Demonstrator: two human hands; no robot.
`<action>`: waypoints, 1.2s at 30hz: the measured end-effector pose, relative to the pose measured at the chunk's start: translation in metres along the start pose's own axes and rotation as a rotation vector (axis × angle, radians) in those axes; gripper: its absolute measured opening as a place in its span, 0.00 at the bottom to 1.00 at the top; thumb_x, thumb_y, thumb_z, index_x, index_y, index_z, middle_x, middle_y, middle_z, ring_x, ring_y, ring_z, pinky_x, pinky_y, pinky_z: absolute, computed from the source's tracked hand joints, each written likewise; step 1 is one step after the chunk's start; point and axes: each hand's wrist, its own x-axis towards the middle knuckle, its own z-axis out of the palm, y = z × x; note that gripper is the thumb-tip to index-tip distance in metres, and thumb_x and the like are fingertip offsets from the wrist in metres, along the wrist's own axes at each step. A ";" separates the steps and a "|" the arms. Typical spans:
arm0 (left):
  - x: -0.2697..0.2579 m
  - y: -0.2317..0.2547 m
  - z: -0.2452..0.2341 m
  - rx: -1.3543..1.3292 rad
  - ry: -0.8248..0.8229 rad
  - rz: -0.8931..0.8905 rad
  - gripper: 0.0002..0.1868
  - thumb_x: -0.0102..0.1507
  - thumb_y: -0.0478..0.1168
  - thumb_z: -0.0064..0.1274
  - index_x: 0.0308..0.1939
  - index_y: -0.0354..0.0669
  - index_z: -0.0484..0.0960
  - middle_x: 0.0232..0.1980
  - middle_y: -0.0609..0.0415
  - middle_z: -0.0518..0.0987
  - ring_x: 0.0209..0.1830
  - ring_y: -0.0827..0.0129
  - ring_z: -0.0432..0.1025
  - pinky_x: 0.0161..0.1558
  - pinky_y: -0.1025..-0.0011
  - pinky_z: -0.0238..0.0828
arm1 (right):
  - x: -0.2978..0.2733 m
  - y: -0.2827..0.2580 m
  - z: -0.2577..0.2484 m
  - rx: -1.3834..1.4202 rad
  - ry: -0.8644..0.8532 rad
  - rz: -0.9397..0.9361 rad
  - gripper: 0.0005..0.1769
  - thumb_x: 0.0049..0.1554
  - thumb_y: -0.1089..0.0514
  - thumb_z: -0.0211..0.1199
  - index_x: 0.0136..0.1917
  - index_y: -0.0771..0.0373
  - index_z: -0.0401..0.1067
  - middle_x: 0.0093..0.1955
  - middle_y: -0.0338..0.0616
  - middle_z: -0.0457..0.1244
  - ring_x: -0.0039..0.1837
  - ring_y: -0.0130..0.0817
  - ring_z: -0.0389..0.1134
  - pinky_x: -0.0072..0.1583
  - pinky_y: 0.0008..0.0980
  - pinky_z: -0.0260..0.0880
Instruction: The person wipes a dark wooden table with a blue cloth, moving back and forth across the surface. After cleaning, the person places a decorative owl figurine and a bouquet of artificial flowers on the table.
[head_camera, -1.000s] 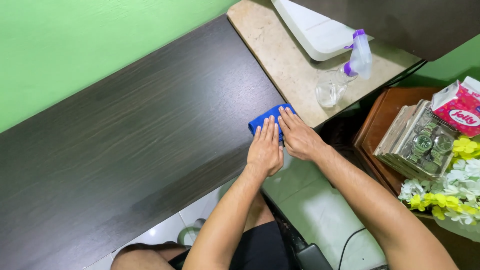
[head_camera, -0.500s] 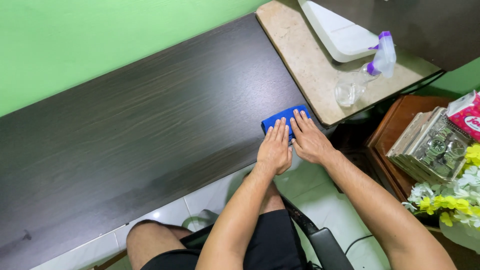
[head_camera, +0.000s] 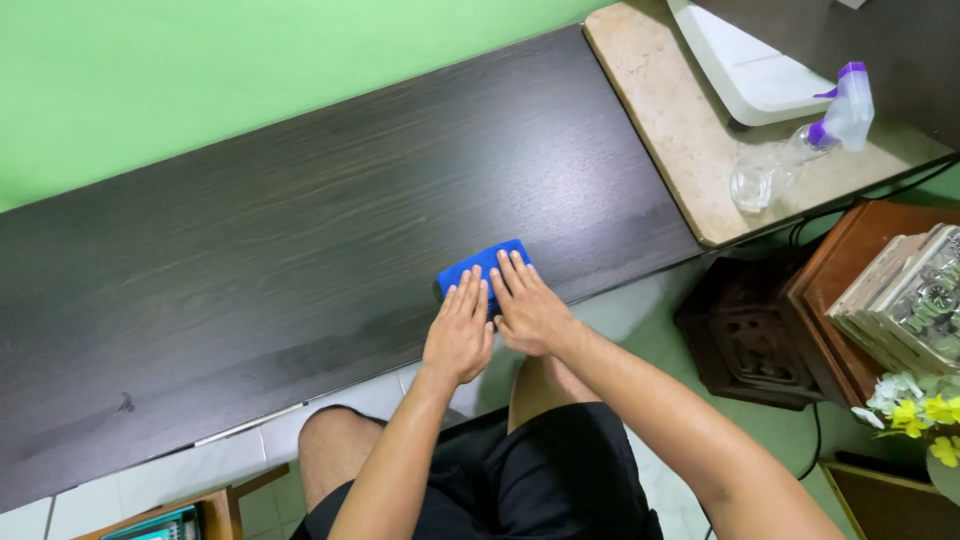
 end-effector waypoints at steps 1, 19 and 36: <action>-0.006 0.000 -0.002 0.002 0.003 0.004 0.38 0.63 0.47 0.42 0.75 0.29 0.60 0.81 0.36 0.54 0.81 0.49 0.49 0.78 0.54 0.44 | -0.001 -0.004 0.003 -0.001 0.005 0.003 0.47 0.57 0.43 0.53 0.80 0.72 0.48 0.85 0.67 0.34 0.85 0.63 0.32 0.80 0.54 0.40; 0.142 0.171 0.060 -0.175 -0.177 0.051 0.42 0.60 0.49 0.37 0.76 0.29 0.57 0.83 0.36 0.46 0.85 0.46 0.39 0.80 0.48 0.35 | -0.085 0.201 -0.009 -0.153 -0.032 0.249 0.40 0.57 0.44 0.46 0.79 0.61 0.57 0.86 0.47 0.43 0.85 0.47 0.43 0.79 0.54 0.45; 0.133 0.112 0.047 -0.097 -0.155 0.113 0.42 0.62 0.49 0.37 0.78 0.32 0.55 0.84 0.41 0.46 0.85 0.53 0.41 0.81 0.56 0.36 | -0.059 0.167 -0.006 -0.127 0.229 0.132 0.35 0.53 0.51 0.55 0.71 0.68 0.68 0.80 0.62 0.52 0.81 0.61 0.49 0.75 0.53 0.57</action>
